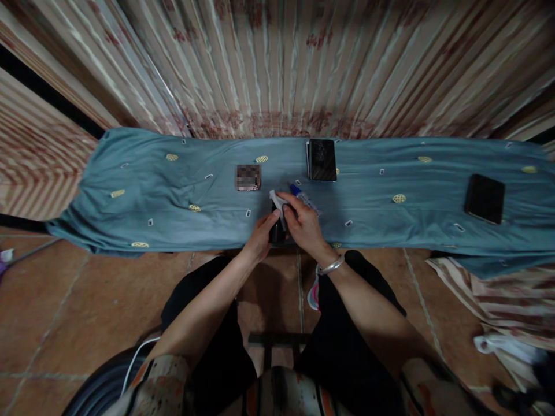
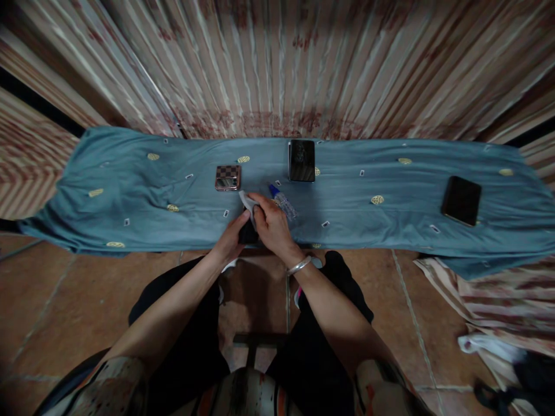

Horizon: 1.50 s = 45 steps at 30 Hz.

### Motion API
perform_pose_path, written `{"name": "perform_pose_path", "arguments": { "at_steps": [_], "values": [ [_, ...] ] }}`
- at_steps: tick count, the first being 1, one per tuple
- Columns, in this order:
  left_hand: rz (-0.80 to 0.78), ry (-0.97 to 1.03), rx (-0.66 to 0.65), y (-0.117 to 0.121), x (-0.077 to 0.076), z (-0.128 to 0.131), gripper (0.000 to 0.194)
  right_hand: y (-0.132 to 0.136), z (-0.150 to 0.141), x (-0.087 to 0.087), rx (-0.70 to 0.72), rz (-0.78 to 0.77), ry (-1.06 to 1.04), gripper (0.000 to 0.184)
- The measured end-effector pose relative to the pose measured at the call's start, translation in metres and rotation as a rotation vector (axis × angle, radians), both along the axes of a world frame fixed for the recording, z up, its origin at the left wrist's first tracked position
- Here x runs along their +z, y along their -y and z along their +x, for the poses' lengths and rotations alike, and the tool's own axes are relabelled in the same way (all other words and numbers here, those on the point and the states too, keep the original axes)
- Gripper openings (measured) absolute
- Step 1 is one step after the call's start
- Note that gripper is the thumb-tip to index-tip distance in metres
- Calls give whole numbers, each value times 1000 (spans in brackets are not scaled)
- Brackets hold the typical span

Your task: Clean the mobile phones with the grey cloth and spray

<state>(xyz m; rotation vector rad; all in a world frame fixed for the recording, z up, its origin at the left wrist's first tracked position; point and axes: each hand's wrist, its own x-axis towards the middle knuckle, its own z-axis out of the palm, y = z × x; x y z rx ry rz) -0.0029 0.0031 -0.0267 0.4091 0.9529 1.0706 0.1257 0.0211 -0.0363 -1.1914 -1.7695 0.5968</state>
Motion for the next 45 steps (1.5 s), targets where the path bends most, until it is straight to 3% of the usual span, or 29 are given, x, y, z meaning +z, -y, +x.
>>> {"name": "perform_pose_path", "arguments": {
  "at_steps": [9,15,23,32,41,45],
  "values": [
    [-47,70,61,-2,12,3,36,-4,1,-8,-25,-76,74,42],
    [-44,60,177,-6,16,5,36,12,-10,-7,39,49,130,53],
    [-195,110,302,-16,12,-3,26,28,-25,-9,161,160,165,50],
    [-137,141,172,-24,6,-17,48,38,-27,-4,217,194,196,47],
    [-138,187,182,-22,9,-20,57,39,-21,0,211,207,255,47],
    [-142,162,239,-27,8,-19,50,36,-17,-2,186,191,255,48]
  ]
}}
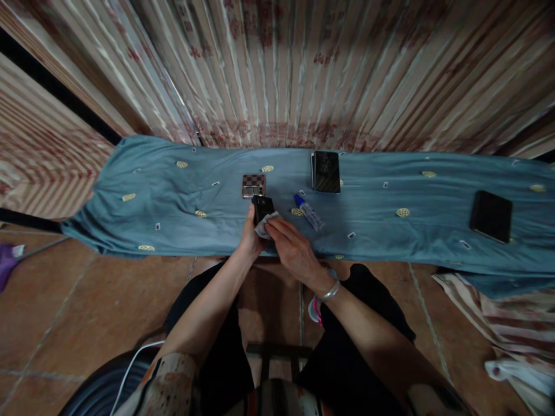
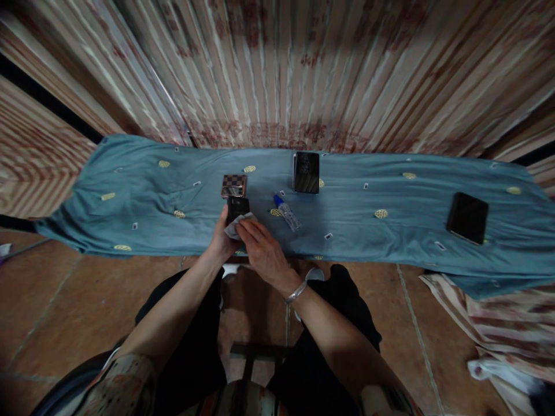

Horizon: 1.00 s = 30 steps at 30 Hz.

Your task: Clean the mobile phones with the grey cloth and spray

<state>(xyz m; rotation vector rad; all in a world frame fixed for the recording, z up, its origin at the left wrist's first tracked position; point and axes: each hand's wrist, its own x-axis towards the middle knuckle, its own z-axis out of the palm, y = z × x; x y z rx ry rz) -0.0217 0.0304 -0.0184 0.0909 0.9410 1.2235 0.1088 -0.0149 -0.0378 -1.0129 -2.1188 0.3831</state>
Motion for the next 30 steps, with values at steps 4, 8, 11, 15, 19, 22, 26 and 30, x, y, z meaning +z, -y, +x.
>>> {"name": "perform_pose_path", "arguments": {
  "at_steps": [4,8,11,15,19,22,26,30],
  "values": [
    [-60,4,26,-3,2,3,49,-3,3,-2,-32,6,-21,47],
    [-60,8,44,-3,6,6,46,-4,4,-3,-68,-47,-27,49],
    [-51,4,44,1,4,8,44,-7,6,-5,-86,-79,-43,50],
    [-17,-14,-13,10,-4,8,36,-16,11,-11,-133,-110,-67,52],
    [-24,-33,-80,24,-5,8,33,-25,12,-14,-196,-127,-95,53],
    [-38,-58,-70,32,0,9,30,-25,6,-12,-186,-101,-109,52],
    [-62,-102,10,39,6,9,30,-20,-7,-4,-112,-88,-108,52],
    [-19,-123,44,40,5,0,27,-20,-15,0,-59,-115,-112,53]
  ]
}}
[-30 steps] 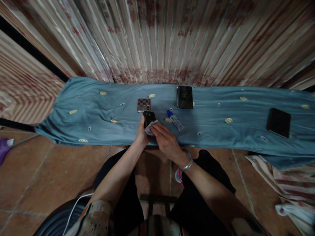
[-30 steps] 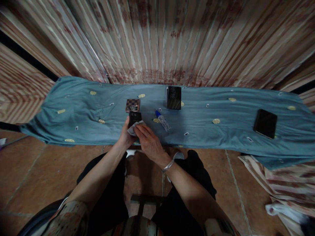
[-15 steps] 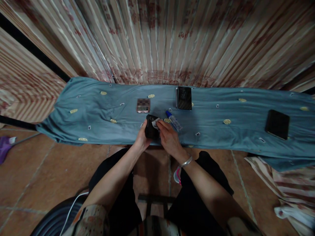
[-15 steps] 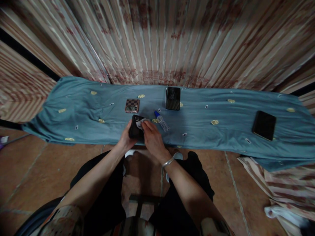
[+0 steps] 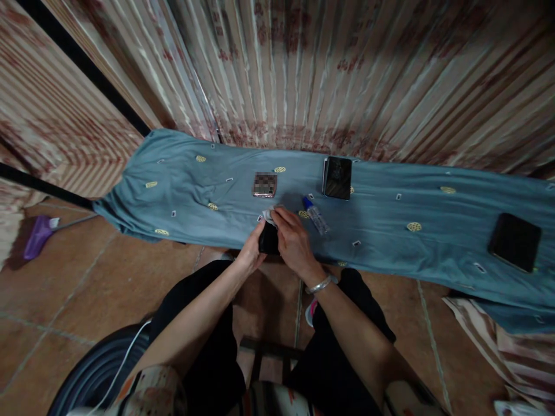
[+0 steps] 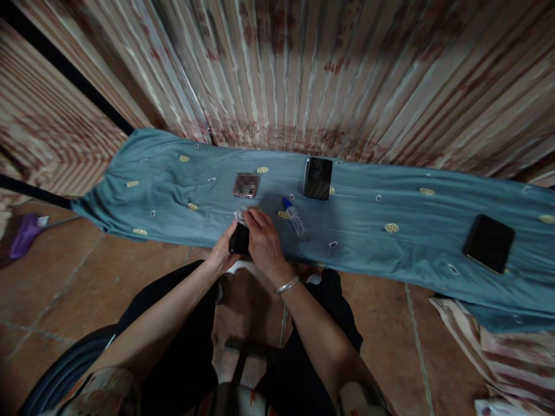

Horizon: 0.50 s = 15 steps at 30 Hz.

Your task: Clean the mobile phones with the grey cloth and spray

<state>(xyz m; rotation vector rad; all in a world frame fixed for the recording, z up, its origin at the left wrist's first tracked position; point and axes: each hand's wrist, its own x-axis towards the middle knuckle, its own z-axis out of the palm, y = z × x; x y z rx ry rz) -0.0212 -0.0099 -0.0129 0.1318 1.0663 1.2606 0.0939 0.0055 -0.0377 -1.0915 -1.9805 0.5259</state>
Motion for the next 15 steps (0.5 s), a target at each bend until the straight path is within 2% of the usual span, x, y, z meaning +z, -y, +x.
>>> {"name": "perform_pose_path", "arguments": {
  "at_steps": [5,9,15],
  "values": [
    [-13,10,12,1,1,-11,30,-3,1,-4,-4,12,-18,51],
    [-35,33,49,2,7,-9,30,-1,8,-8,-12,-6,-23,50],
    [-42,49,76,-2,12,-5,35,0,9,-1,-16,-31,-56,48]
  ]
}}
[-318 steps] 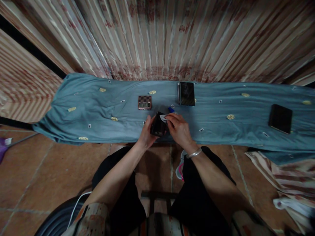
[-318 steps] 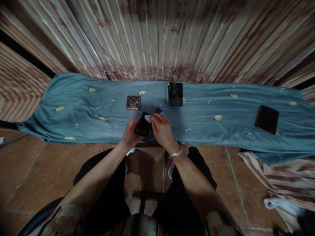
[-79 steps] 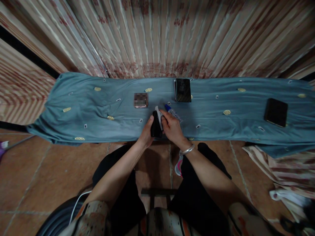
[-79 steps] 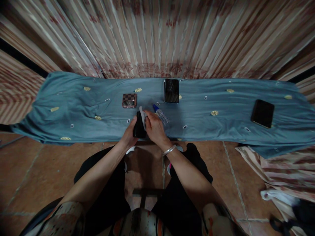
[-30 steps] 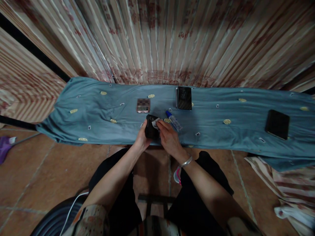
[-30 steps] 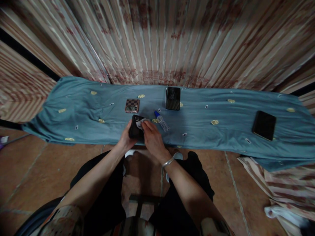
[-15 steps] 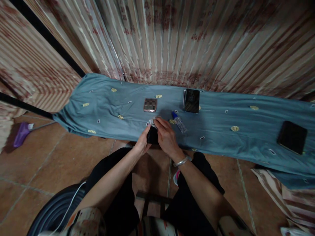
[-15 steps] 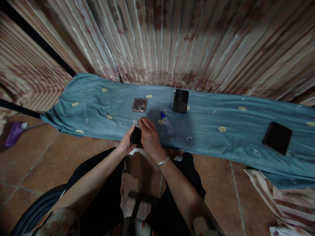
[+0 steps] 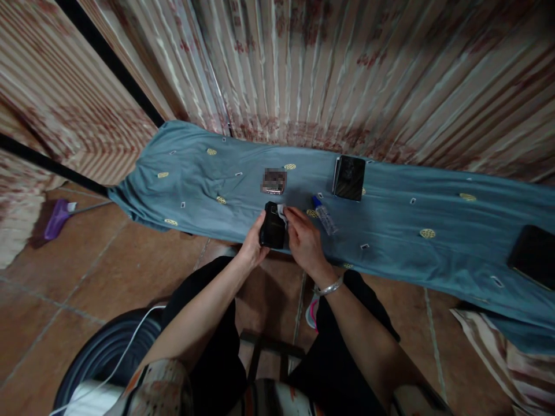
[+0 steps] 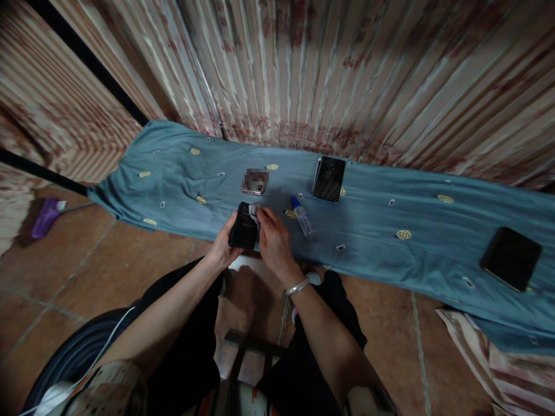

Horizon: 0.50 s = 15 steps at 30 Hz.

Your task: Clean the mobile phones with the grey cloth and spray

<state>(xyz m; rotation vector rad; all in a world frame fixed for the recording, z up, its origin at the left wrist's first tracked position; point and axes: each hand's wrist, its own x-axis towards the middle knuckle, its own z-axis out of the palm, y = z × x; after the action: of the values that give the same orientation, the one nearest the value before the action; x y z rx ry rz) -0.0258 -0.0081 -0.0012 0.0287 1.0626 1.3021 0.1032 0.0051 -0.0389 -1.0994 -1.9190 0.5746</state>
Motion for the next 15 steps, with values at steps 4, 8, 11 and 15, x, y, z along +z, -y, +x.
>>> {"name": "perform_pose_path", "arguments": {
  "at_steps": [4,8,11,15],
  "values": [
    [22,-9,27,-5,-1,-1,34,0,-5,4,-5,5,1,46],
    [37,-2,69,-10,2,-4,37,7,-8,6,13,8,50,50],
    [40,-13,110,-14,7,-6,35,16,-11,7,24,41,92,53],
    [25,-13,136,-18,12,-8,39,25,-12,5,24,99,148,48]
  ]
}}
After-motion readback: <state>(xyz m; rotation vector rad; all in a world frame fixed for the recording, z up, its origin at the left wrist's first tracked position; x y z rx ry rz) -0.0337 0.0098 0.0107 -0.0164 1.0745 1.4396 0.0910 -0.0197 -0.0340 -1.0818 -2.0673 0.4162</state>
